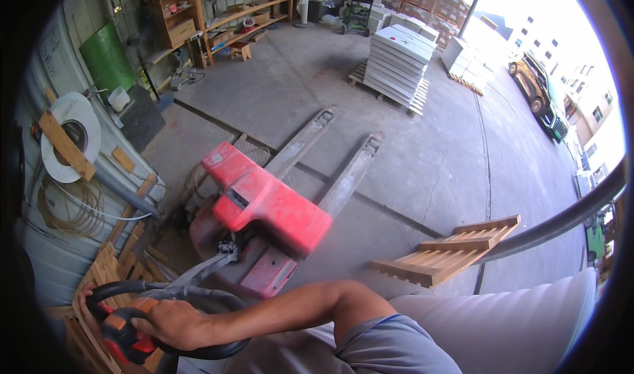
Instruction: The person operates a red electric pallet jack to move stacks of white foam boards on wooden pallets within a warehouse. They reposition a wooden pallet by hand and continue moving the loaded pallet jack to a new location.
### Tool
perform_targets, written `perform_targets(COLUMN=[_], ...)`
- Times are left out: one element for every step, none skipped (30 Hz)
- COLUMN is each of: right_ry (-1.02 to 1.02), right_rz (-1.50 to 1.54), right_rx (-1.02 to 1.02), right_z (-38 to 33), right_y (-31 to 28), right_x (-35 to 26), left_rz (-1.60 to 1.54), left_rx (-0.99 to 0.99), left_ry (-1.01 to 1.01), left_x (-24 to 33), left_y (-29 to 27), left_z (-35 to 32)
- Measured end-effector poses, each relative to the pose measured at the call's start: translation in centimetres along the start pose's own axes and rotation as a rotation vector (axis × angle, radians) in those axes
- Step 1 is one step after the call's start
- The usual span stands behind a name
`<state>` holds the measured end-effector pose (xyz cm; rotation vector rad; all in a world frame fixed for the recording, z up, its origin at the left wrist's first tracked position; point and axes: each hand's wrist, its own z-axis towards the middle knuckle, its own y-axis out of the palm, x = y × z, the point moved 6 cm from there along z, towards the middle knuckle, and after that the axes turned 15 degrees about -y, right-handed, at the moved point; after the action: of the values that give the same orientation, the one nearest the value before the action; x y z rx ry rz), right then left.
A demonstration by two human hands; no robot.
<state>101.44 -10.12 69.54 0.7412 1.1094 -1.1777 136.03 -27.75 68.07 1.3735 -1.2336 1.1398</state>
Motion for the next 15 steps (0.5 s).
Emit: perform_targets(right_ry=[-0.009,-0.018,-0.018,-0.021,-0.022,0.003,0.029,0.055,0.074,0.097,0.095,0.090,0.058,0.025,0.026], right_rz=[0.009,0.020,0.026,0.034,0.041,0.011,-0.020,-0.052,-0.047,-0.042,-0.026,-0.047,-0.056,-0.066,-0.062], right_rx=[-0.005,-0.014,-0.029,-0.044,-0.058,-0.078,-0.096,-0.114,-0.106,-0.097,-0.071,-0.038,0.014,0.066,0.094], right_z=[0.2,0.3,0.5,0.7,0.9,1.2,1.4,1.5,1.7,2.0,2.3,2.7,3.1,3.6,4.0], right_y=[-0.2,-0.2,-0.1,0.1,0.4,0.8,1.3,1.9,2.4,2.9,3.6,4.0,4.3,4.3,4.5], right_x=[0.0,-0.1,-0.2,-0.3,-0.4,-0.3,-0.2,0.0,0.3,0.7,0.9,1.2,1.4,1.6,2.0], left_rz=[0.031,0.052,0.067,0.079,0.088,0.098,0.196,0.229,0.264,0.344,0.301,0.304,0.363,0.289,0.272], left_rx=[-0.026,0.029,-0.033,-0.050,-0.034,-0.021,0.001,-0.053,-0.063,-0.103,-0.096,-0.117,-0.146,-0.167,-0.198], left_ry=[-0.007,-0.052,0.017,0.024,0.006,-0.013,0.049,0.124,0.184,0.263,0.226,0.210,0.246,0.170,0.145], left_x=[0.1,0.2,0.7,1.1,1.4,1.7,2.2,2.6,2.8,3.4,3.4,3.3,3.3,2.7,2.4], left_y=[0.6,0.9,2.0,2.9,3.9,4.9,6.1,7.4,8.4,9.3,9.4,9.4,9.3,8.6,8.0], left_z=[0.6,0.9,0.7,0.4,0.2,-0.2,-0.9,-2.0,-2.9,-3.0,-2.7,-2.1,-1.4,-0.3,1.4])
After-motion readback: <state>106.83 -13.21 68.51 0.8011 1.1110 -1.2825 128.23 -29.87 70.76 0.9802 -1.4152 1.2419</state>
